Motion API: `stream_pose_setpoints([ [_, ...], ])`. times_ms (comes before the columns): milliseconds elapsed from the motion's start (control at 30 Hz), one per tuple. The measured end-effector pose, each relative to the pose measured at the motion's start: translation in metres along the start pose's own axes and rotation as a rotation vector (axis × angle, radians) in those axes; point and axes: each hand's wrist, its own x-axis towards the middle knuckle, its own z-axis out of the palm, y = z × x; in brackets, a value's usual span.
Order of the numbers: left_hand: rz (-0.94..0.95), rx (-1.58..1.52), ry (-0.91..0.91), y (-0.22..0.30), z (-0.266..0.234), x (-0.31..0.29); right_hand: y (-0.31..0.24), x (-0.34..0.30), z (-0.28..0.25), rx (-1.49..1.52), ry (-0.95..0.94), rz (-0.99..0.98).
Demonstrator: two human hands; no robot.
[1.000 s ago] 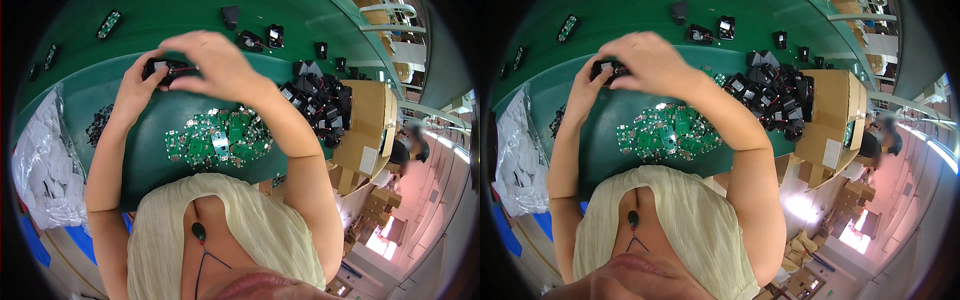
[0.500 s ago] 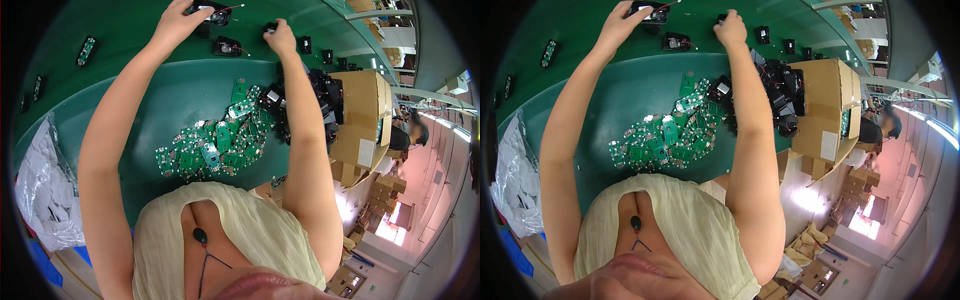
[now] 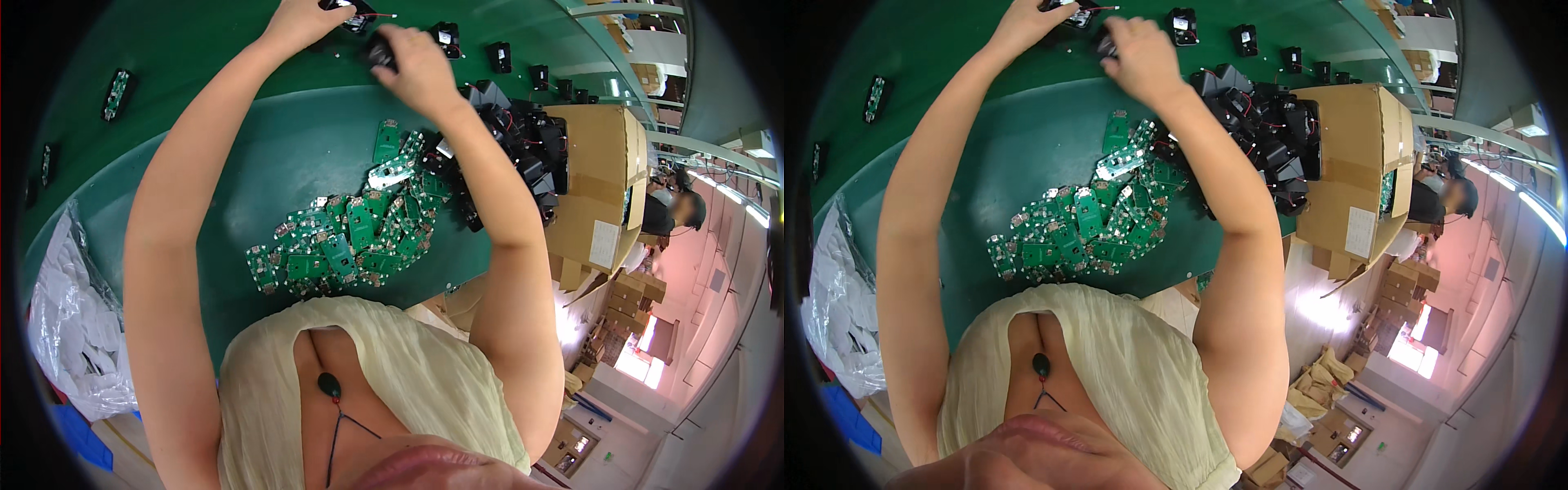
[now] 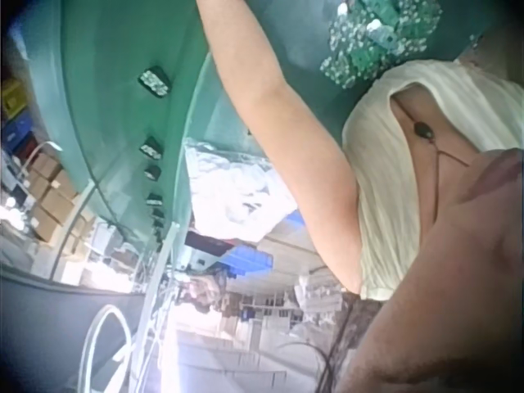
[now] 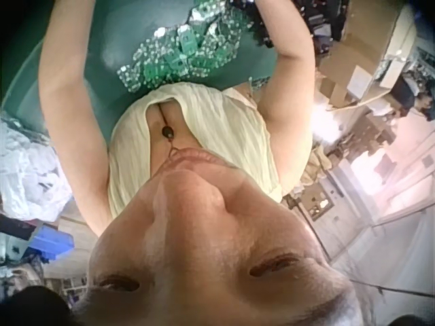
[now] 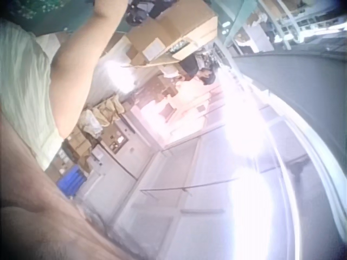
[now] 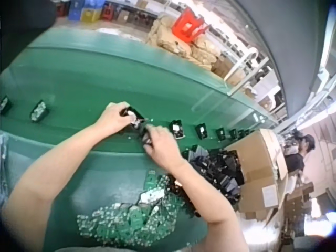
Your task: Assembling small electronic component housings by inserting printed circuit boards and small plastic parts.
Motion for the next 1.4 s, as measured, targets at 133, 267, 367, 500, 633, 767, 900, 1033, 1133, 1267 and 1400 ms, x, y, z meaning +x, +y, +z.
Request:
stream_pose_setpoints([
  [133, -0.019, 0.150, -0.040, 0.019, -0.018, -0.007, 0.029, 0.007, -0.003, -0.105, 0.029, 0.356],
  [267, -0.060, -0.095, -0.057, 0.017, -0.033, -0.018, 0.016, 0.022, -0.012, -0.315, -0.175, 0.444],
  [367, -0.148, -0.218, -0.125, 0.017, -0.040, -0.020, -0.011, 0.032, -0.013, 0.014, 0.082, 0.116],
  [500, -0.143, -0.476, -0.162, -0.014, -0.043, -0.022, -0.043, 0.047, 0.009, 0.537, 0.026, 0.001],
  [633, -0.313, -0.879, -0.215, -0.007, -0.050, -0.023, -0.039, 0.056, 0.044, 0.789, 0.149, 0.123],
  [767, 0.126, -1.883, -0.361, -0.038, -0.038, -0.030, -0.053, 0.063, 0.053, 0.531, 0.256, 0.047],
  [900, -0.609, -0.949, 0.022, 0.013, -0.084, -0.059, -0.026, 0.043, 0.026, 0.248, 0.269, 0.051],
  [1033, -0.655, -1.009, -0.108, 0.011, -0.119, -0.105, 0.004, 0.014, 0.013, 0.072, 0.144, 0.124],
  [1133, -0.795, -1.102, 0.038, 0.039, -0.133, -0.140, -0.015, 0.006, -0.007, 0.034, 0.045, 0.121],
  [1267, -0.795, -1.061, 0.051, 0.041, -0.137, -0.174, -0.035, -0.016, -0.044, -0.216, -0.105, 0.173],
  [1400, -0.864, -1.109, 0.241, 0.070, -0.124, -0.193, -0.053, -0.042, -0.060, -0.329, -0.613, 0.466],
])
